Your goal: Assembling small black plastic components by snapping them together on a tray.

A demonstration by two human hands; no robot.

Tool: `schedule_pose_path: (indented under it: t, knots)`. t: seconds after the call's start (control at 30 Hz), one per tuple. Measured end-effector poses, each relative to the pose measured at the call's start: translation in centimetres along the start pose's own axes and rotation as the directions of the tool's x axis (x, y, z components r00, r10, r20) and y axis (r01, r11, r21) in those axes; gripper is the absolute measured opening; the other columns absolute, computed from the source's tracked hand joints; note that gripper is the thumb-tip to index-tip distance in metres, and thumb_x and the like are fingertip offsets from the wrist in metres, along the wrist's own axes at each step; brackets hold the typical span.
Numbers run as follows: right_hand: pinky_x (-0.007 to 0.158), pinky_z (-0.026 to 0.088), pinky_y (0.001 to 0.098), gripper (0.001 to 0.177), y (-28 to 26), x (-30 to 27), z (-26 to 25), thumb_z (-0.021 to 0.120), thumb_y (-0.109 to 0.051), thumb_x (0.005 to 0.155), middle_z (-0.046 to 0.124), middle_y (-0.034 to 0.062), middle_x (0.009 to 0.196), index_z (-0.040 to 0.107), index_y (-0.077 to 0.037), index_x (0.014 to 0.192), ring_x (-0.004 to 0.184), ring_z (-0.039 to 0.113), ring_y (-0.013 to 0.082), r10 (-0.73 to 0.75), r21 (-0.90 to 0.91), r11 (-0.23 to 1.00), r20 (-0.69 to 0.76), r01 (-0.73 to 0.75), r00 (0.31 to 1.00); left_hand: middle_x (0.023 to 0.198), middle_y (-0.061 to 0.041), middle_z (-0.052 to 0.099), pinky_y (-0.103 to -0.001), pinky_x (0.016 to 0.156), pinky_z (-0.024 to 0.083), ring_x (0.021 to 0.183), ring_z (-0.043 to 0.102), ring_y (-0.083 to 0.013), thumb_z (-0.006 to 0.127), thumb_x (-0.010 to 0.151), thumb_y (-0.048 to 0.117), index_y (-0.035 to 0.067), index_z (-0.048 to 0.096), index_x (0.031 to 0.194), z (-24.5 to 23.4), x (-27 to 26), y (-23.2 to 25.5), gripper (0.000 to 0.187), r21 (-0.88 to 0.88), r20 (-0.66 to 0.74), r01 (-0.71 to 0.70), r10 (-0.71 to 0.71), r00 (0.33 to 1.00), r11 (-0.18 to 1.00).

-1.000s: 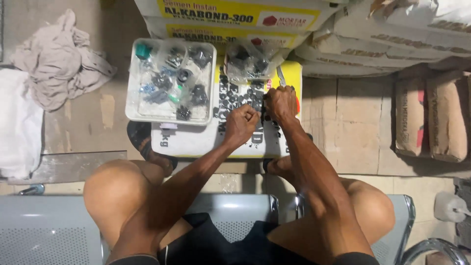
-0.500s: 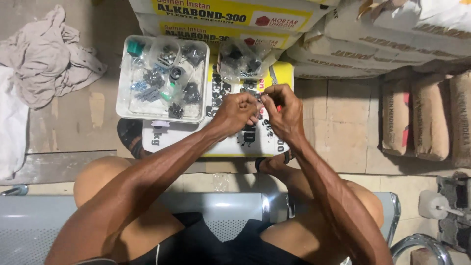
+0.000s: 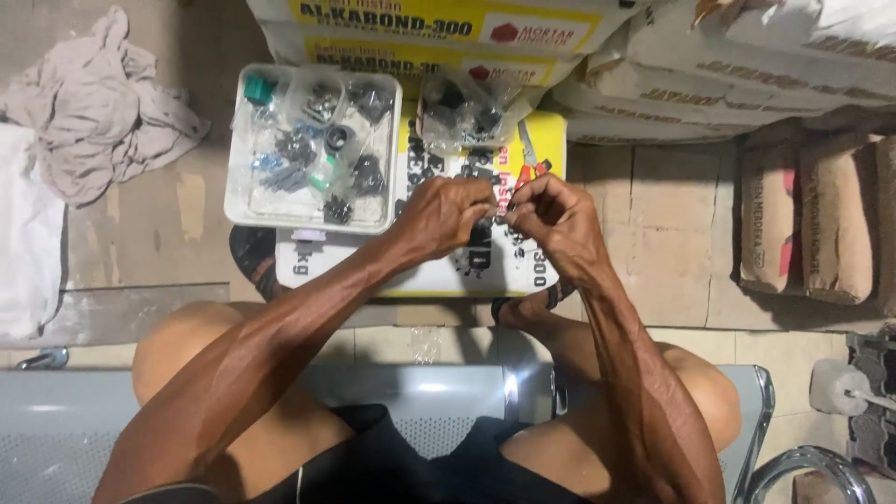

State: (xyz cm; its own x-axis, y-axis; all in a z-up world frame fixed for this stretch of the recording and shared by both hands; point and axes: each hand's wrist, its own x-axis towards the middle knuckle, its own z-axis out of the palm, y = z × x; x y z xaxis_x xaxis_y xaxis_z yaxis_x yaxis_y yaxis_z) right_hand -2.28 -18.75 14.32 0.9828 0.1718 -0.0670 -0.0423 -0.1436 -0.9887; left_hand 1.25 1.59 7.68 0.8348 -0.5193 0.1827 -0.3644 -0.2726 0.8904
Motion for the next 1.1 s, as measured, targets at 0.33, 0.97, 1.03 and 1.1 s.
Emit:
schedule_pose_path:
  t: [0.33,0.97,1.03,1.1]
  knots:
    - [0.059,0.058,0.0295,0.015,0.4,-0.9,1.4,0.076,0.011,0.083,0.065,0.0160,0.074,0.072,0.008,0.097,0.061,0.069,0.0166,-0.080,-0.064,0.995,0.032,0.082,0.996,0.074,-0.019,0.073,-0.035,0.053,0.056,0.065,0.074,-0.0293,0.062,0.097,0.002,0.006,0.073,0.094,0.4,-1.2,-0.8,0.012,-0.096,0.049,0.011,-0.007,0.999,0.995]
    - [0.068,0.059,0.0344,0.017,-0.3,-0.3,0.3,0.073,0.012,0.085,0.064,0.0155,0.086,0.069,0.005,0.100,0.078,0.063,0.0193,-0.232,-0.176,0.957,0.004,0.229,0.973,0.073,-0.009,0.069,-0.036,0.063,0.057,0.070,0.069,-0.0197,0.068,0.096,0.005,0.006,0.072,0.091,-0.9,0.1,1.7,0.007,-0.261,-0.046,0.085,-0.100,0.994,0.962]
    - [0.067,0.059,0.0338,0.017,-0.7,-0.6,0.8,0.074,0.014,0.084,0.064,0.0164,0.085,0.069,0.006,0.098,0.077,0.062,0.0191,-0.241,-0.187,0.953,0.000,0.237,0.970,0.072,-0.006,0.068,-0.035,0.064,0.054,0.069,0.068,-0.0195,0.070,0.094,0.006,0.011,0.073,0.087,0.1,-0.2,0.9,0.008,-0.199,-0.094,0.032,-0.052,0.994,0.979]
    - [0.066,0.060,0.0321,0.015,-0.9,-0.9,1.4,0.075,0.012,0.083,0.071,0.0161,0.087,0.073,0.004,0.096,0.079,0.067,0.0169,-0.238,-0.243,0.943,-0.007,0.229,0.971,0.074,-0.013,0.070,-0.033,0.065,0.059,0.066,0.070,-0.0209,0.064,0.097,0.000,0.005,0.072,0.090,0.3,-0.7,0.9,0.011,-0.284,-0.044,0.109,-0.127,0.991,0.953]
